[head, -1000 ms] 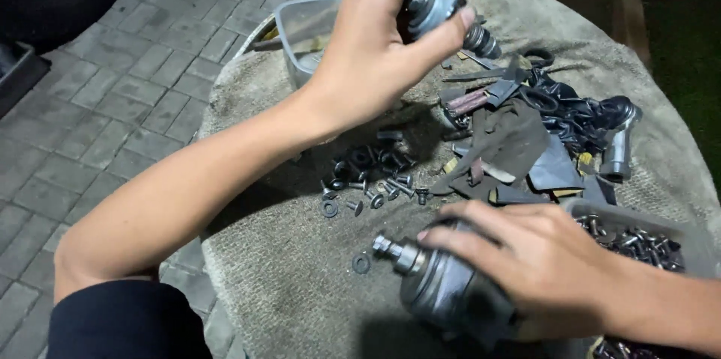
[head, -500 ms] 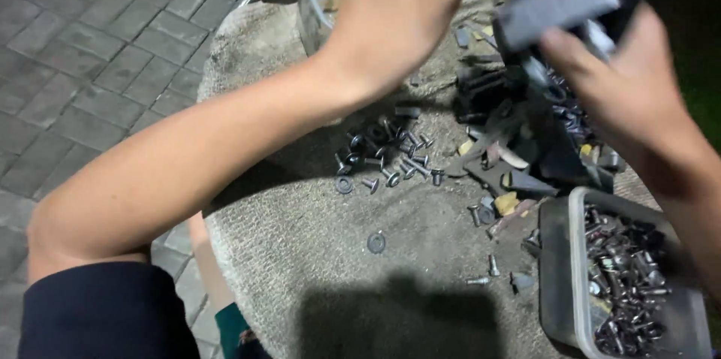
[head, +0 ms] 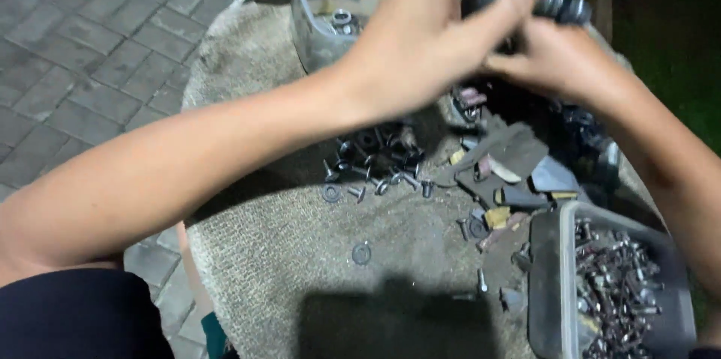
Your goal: Cleaning a metal shaft with sandpaper and assembling it into a mechanical housing unit.
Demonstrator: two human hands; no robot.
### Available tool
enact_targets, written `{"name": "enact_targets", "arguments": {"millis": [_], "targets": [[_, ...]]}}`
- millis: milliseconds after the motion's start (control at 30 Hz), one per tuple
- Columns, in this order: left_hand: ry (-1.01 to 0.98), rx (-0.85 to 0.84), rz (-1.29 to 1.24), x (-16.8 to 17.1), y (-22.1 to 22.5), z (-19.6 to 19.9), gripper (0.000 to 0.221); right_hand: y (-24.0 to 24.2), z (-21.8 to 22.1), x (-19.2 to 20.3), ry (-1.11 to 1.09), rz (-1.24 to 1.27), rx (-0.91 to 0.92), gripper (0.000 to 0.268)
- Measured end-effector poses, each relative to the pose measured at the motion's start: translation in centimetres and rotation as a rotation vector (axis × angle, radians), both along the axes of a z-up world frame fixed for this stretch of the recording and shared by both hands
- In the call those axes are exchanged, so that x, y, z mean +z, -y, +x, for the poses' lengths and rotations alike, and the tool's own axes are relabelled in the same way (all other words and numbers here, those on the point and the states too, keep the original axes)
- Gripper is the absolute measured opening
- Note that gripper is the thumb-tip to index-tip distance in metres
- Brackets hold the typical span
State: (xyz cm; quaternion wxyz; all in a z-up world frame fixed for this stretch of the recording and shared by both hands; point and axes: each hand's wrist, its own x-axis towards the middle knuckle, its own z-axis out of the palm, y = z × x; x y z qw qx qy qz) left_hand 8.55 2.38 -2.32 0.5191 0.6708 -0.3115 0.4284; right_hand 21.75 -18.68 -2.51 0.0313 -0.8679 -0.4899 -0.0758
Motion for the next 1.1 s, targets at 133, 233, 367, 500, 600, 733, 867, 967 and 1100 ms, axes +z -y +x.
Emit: {"name": "enact_targets", "arguments": {"millis": [133, 233, 367, 500, 600, 733, 867, 967, 1100], "targets": [[-0.016, 0.009, 0.183, -0.6, -0.4, 0.3, 0.024, 4.1, -1.7, 2.4, 0.014, 0.041, -0.023, 0.068], [0.06, -0.143, 0.287, 0.0, -0.9, 0.5, 0.019, 7.7, -3.5, 2.8, 0.032, -0.034, -0.35, 0.053], [0.042, -0.257, 0.451, -0.5, -0.8, 0.6, 0.02, 8.3, -9.2, 3.0, -0.307, 0.278, -0.299, 0.055], [-0.202, -0.33, 0.702, -1.5, -0.1, 0.0, 0.017, 9.2, -10.9, 2.4, -0.277, 0.177, -0.359, 0.042], [-0.323, -0.443, 0.683, -1.4, 1.0, -0.9, 0.022, 9.1, -10.6, 1.7, -0.124, 0.018, -0.269, 0.031], [-0.43, -0.476, 0.429, 1.1, 1.4, -3.4, 0.024, 8.0, -10.0, 2.0, -0.253, 0.182, -0.267, 0.03], [-0.426, -0.457, 0.269, 0.8, 2.1, -4.0, 0.024, 6.3, -11.3, 3.1, -0.458, 0.262, -0.42, 0.034], [-0.544, -0.572, 0.082, 0.5, 2.3, -4.4, 0.017, 6.5, -11.7, 2.7, -0.529, 0.342, -0.053, 0.065], [-0.486, -0.384, 0.051, 0.7, 2.4, -4.5, 0.019, 6.8, -12.0, 2.2, -0.37, 0.231, -0.007, 0.072]]}}
